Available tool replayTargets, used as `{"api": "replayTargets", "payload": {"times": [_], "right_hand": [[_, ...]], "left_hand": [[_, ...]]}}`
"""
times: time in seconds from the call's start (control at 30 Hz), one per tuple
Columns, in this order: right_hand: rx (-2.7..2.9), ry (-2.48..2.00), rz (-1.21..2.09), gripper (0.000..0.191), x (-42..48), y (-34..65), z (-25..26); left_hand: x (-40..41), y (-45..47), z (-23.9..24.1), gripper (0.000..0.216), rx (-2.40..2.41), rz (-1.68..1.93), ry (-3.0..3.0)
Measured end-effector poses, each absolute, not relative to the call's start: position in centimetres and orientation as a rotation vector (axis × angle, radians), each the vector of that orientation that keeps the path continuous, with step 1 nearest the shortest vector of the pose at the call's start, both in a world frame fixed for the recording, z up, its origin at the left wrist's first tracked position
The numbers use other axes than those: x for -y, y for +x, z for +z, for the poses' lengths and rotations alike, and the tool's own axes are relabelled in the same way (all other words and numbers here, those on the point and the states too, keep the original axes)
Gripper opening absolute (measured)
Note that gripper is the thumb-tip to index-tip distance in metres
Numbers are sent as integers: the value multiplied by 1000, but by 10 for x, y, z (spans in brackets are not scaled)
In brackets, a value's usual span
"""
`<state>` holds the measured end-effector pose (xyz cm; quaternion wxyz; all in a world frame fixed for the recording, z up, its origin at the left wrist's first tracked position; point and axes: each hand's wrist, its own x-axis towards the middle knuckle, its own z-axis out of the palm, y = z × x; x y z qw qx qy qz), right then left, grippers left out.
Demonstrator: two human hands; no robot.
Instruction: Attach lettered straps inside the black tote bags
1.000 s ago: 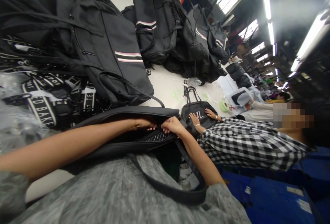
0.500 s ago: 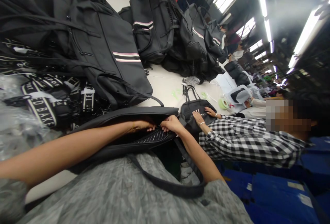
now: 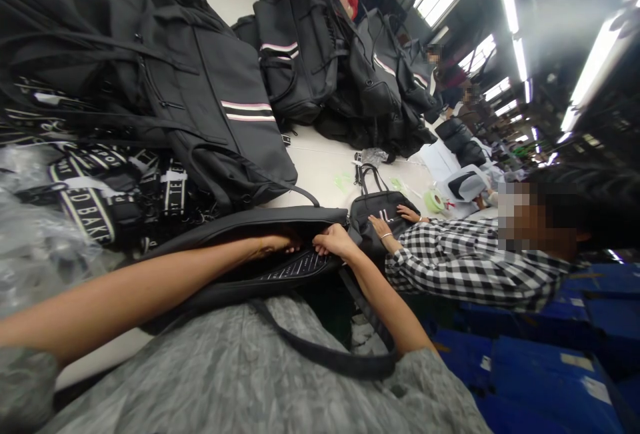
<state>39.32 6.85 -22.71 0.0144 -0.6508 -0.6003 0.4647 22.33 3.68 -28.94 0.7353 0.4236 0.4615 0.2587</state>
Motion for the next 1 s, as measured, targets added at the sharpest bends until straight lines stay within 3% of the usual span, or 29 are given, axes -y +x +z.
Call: {"api": "replayTargets", "payload": {"times": [1.0], "right_hand": [[1919,-2013,1386,16,-67,394,-233]], "left_hand": [[-33,228,-290,12,-973,576,898]]}}
